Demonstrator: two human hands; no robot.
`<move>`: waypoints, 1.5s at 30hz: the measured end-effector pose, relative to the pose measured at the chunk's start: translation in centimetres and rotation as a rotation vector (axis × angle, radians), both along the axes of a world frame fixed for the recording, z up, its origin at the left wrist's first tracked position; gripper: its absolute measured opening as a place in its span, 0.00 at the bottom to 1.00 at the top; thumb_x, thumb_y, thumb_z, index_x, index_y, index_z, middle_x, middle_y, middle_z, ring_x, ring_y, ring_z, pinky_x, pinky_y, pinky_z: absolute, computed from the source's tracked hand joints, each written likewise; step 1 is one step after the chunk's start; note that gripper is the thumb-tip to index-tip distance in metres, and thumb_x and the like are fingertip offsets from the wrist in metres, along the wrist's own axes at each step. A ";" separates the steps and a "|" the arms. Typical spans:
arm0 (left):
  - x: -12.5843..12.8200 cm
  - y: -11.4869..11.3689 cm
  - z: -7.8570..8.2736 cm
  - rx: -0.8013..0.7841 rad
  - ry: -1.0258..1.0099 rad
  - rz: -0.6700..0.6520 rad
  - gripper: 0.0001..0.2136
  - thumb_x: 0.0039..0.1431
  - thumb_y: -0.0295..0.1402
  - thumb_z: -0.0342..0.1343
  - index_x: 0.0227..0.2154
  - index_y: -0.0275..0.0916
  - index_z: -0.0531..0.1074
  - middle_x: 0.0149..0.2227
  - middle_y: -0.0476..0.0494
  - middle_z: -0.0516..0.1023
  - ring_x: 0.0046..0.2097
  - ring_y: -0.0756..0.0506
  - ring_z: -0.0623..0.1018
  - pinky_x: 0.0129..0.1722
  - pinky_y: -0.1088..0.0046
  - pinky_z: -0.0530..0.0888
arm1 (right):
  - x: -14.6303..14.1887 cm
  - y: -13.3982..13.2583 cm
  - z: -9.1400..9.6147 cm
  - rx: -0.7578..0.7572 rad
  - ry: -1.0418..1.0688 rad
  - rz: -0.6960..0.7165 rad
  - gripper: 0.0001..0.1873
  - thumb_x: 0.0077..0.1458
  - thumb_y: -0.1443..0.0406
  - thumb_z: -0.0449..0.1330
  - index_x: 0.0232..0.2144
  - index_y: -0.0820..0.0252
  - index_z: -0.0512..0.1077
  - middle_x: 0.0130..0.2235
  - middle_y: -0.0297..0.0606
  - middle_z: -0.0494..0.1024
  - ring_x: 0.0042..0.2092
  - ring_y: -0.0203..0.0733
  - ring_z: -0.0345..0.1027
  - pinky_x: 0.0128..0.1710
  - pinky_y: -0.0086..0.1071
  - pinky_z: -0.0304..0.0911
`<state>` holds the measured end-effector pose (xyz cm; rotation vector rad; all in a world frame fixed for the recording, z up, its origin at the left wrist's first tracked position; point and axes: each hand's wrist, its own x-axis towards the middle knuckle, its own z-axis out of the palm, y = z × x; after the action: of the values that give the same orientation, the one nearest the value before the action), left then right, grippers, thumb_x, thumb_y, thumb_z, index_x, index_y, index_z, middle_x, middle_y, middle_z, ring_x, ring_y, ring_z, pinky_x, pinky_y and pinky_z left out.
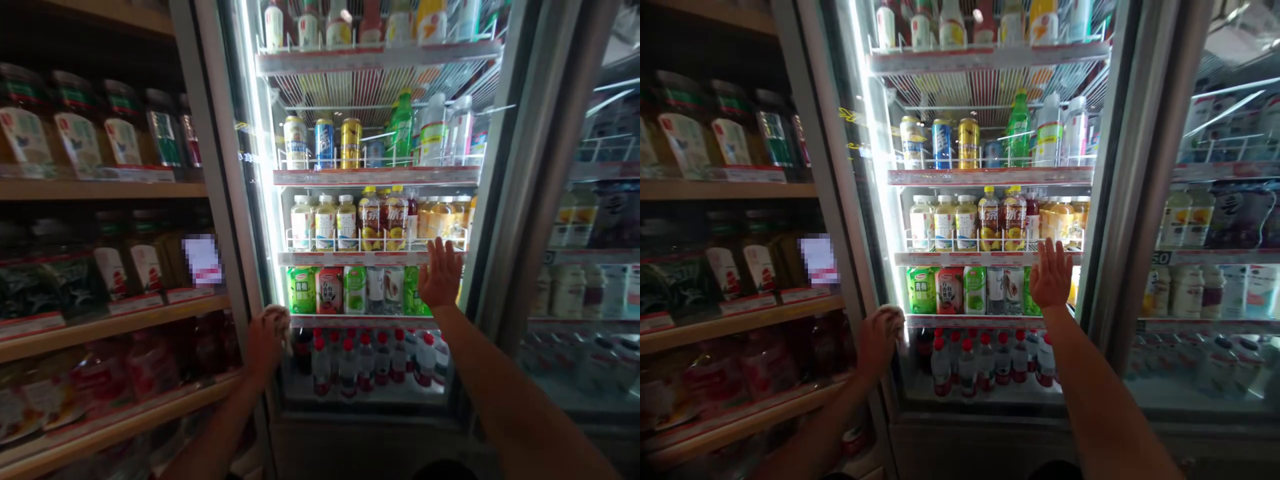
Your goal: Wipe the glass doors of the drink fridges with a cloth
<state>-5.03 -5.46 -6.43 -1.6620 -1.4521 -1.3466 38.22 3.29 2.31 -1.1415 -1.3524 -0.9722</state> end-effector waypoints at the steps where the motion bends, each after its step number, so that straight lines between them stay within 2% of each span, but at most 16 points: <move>1: 0.0 0.1 0.3 -0.004 0.001 0.011 0.09 0.63 0.35 0.50 0.41 0.40 0.73 0.46 0.39 0.75 0.48 0.40 0.75 0.50 0.57 0.75 | 0.0 0.0 0.0 0.002 -0.001 -0.001 0.34 0.66 0.61 0.47 0.71 0.59 0.48 0.70 0.45 0.56 0.73 0.49 0.43 0.71 0.49 0.40; 5: 0.5 1.0 3.0 0.056 -0.037 0.093 0.12 0.64 0.36 0.49 0.45 0.38 0.72 0.51 0.35 0.72 0.54 0.37 0.72 0.56 0.53 0.72 | 0.0 -0.1 0.0 0.021 -0.012 0.007 0.33 0.66 0.62 0.48 0.71 0.58 0.48 0.70 0.43 0.56 0.73 0.48 0.42 0.72 0.48 0.40; 7: 1.1 1.2 3.5 0.079 -0.053 0.110 0.13 0.64 0.37 0.50 0.46 0.37 0.71 0.51 0.33 0.71 0.55 0.37 0.72 0.56 0.52 0.72 | 0.1 0.0 0.0 0.017 -0.006 0.013 0.33 0.66 0.62 0.47 0.71 0.58 0.49 0.70 0.43 0.56 0.73 0.48 0.42 0.71 0.49 0.40; 9: 1.8 1.0 2.8 0.073 -0.039 0.110 0.12 0.63 0.35 0.50 0.45 0.38 0.72 0.50 0.34 0.72 0.53 0.37 0.73 0.54 0.53 0.73 | 0.1 0.1 0.0 0.004 0.002 0.014 0.33 0.66 0.61 0.47 0.71 0.59 0.50 0.70 0.44 0.57 0.73 0.49 0.43 0.71 0.49 0.39; 12: 2.7 0.4 0.8 0.036 0.020 0.069 0.10 0.63 0.34 0.50 0.42 0.39 0.72 0.46 0.37 0.74 0.48 0.39 0.75 0.49 0.55 0.76 | 0.1 0.2 0.0 0.000 0.006 0.016 0.34 0.66 0.61 0.47 0.71 0.58 0.49 0.70 0.44 0.57 0.73 0.48 0.43 0.72 0.49 0.39; 14: 3.0 0.3 0.3 0.023 0.039 0.045 0.09 0.63 0.35 0.50 0.40 0.39 0.73 0.45 0.38 0.75 0.47 0.39 0.76 0.47 0.56 0.76 | 0.1 0.3 0.0 0.006 0.003 0.024 0.34 0.66 0.61 0.48 0.71 0.58 0.48 0.70 0.44 0.57 0.73 0.47 0.43 0.72 0.48 0.39; 20: 4.4 1.0 2.4 0.076 0.045 0.029 0.11 0.65 0.36 0.50 0.43 0.37 0.73 0.48 0.35 0.75 0.52 0.38 0.74 0.52 0.55 0.74 | 0.2 0.2 0.0 0.015 -0.007 0.019 0.33 0.66 0.61 0.48 0.71 0.59 0.49 0.70 0.44 0.56 0.73 0.47 0.42 0.72 0.47 0.39; 22: 5.3 0.9 2.1 0.086 0.087 0.001 0.12 0.66 0.36 0.49 0.43 0.37 0.73 0.48 0.35 0.75 0.51 0.39 0.75 0.51 0.56 0.75 | 0.1 0.1 0.1 0.015 -0.008 0.013 0.33 0.66 0.61 0.48 0.70 0.59 0.51 0.70 0.44 0.57 0.73 0.46 0.42 0.72 0.46 0.39; 26: 7.0 0.4 1.0 0.043 0.206 -0.086 0.10 0.65 0.37 0.51 0.40 0.41 0.76 0.44 0.40 0.78 0.45 0.42 0.78 0.45 0.63 0.76 | 0.1 0.0 0.2 0.032 -0.010 0.005 0.31 0.66 0.61 0.48 0.69 0.60 0.54 0.69 0.43 0.58 0.73 0.46 0.43 0.72 0.46 0.39; 32: 10.1 1.6 2.9 0.116 0.276 -0.109 0.09 0.66 0.36 0.53 0.43 0.39 0.75 0.47 0.38 0.77 0.49 0.40 0.75 0.49 0.60 0.75 | 0.0 -0.1 0.2 0.053 -0.014 0.013 0.32 0.66 0.62 0.49 0.70 0.60 0.53 0.69 0.43 0.59 0.73 0.45 0.42 0.72 0.45 0.38; 38: 13.6 1.5 2.4 0.093 0.420 -0.152 0.08 0.67 0.35 0.53 0.42 0.42 0.76 0.44 0.42 0.76 0.43 0.45 0.74 0.44 0.67 0.73 | 0.0 -0.1 0.2 0.040 -0.006 0.030 0.32 0.66 0.62 0.48 0.70 0.59 0.52 0.69 0.43 0.58 0.73 0.46 0.43 0.72 0.46 0.39; 43: 15.4 2.0 4.3 0.123 0.448 -0.180 0.09 0.66 0.36 0.55 0.45 0.44 0.76 0.48 0.42 0.76 0.47 0.43 0.74 0.46 0.64 0.70 | 0.0 -0.1 0.2 0.046 -0.009 0.034 0.32 0.66 0.62 0.48 0.70 0.58 0.50 0.69 0.43 0.59 0.73 0.45 0.43 0.72 0.45 0.39; 45: 16.0 2.2 4.4 0.128 0.447 -0.186 0.10 0.66 0.36 0.55 0.47 0.44 0.76 0.49 0.42 0.76 0.48 0.43 0.73 0.47 0.63 0.69 | 0.0 -0.1 0.3 0.044 -0.009 0.033 0.32 0.67 0.62 0.48 0.70 0.58 0.50 0.69 0.42 0.59 0.73 0.45 0.42 0.72 0.45 0.38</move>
<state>11.01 -3.25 -2.07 -1.8959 -0.9554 -1.0425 38.17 3.18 2.56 -1.0796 -1.3465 -0.9798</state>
